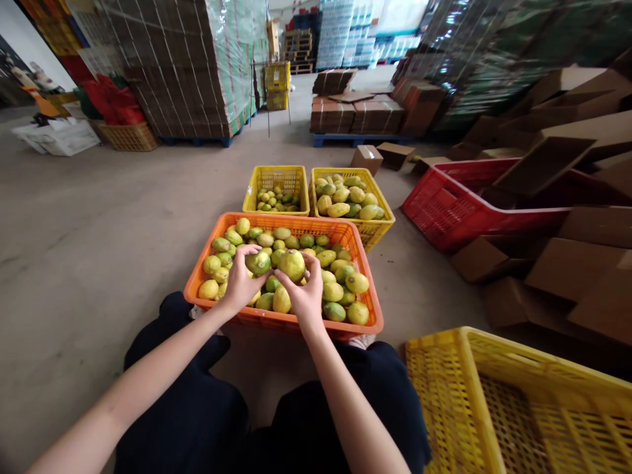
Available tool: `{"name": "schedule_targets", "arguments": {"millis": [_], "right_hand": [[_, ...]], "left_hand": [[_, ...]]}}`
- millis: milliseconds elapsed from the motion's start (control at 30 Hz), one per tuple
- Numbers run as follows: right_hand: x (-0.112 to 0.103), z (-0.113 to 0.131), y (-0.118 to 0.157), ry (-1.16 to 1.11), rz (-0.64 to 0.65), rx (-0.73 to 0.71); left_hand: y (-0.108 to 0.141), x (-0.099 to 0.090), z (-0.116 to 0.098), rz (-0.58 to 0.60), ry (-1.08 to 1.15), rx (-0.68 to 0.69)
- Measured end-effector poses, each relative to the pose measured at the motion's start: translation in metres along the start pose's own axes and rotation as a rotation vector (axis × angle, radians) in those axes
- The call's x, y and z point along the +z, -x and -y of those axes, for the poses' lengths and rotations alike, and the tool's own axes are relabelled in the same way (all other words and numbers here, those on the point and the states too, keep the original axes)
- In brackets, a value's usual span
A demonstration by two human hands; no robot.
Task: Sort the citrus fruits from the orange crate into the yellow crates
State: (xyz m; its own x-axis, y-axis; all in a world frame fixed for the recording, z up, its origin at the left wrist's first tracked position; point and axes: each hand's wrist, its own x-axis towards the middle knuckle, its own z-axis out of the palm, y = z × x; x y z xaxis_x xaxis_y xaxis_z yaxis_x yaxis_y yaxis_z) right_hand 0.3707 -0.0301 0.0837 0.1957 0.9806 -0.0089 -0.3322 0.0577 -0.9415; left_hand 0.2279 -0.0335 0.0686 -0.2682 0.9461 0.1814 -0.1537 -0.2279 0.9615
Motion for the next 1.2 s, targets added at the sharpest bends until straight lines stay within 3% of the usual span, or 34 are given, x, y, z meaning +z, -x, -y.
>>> {"name": "schedule_targets", "arguments": {"millis": [167, 267, 367, 467, 567, 667, 833, 933, 1000, 1100, 1200], "right_hand": [[-0.001, 0.001, 0.001, 0.055, 0.022, -0.069], [-0.002, 0.0, -0.001, -0.001, -0.007, -0.015], [-0.003, 0.002, -0.002, -0.098, 0.014, 0.109], [-0.003, 0.004, -0.005, -0.259, 0.136, 0.261], [-0.003, 0.004, -0.009, -0.474, 0.254, 0.445], [-0.004, 0.003, -0.011, -0.652, 0.255, 0.611], [-0.003, 0.004, -0.011, -0.805, 0.232, 0.68], [-0.004, 0.007, -0.012, -0.835, 0.244, 0.67], [-0.006, 0.01, -0.014, -0.846, 0.232, 0.651], [-0.012, 0.016, -0.018, -0.865, 0.171, 0.617], [-0.02, 0.025, -0.025, -0.934, 0.097, 0.586]], "left_hand": [[-0.001, 0.001, -0.006, -0.033, 0.0, -0.009], [-0.005, 0.002, -0.009, -0.061, 0.082, -0.148], [-0.01, 0.002, -0.011, -0.006, 0.329, -0.396], [-0.014, -0.001, -0.012, 0.082, 0.496, -0.56], [-0.017, -0.005, -0.014, 0.093, 0.585, -0.665], [-0.018, -0.008, -0.017, 0.065, 0.718, -0.745], [-0.02, -0.008, -0.018, 0.014, 0.808, -0.781], [-0.024, -0.005, -0.013, 0.002, 0.734, -0.808], [-0.021, -0.002, -0.006, 0.058, 0.558, -0.837], [-0.001, 0.003, 0.006, 0.252, 0.162, -0.883], [0.036, 0.005, 0.019, 0.485, -0.037, -1.026]]}}
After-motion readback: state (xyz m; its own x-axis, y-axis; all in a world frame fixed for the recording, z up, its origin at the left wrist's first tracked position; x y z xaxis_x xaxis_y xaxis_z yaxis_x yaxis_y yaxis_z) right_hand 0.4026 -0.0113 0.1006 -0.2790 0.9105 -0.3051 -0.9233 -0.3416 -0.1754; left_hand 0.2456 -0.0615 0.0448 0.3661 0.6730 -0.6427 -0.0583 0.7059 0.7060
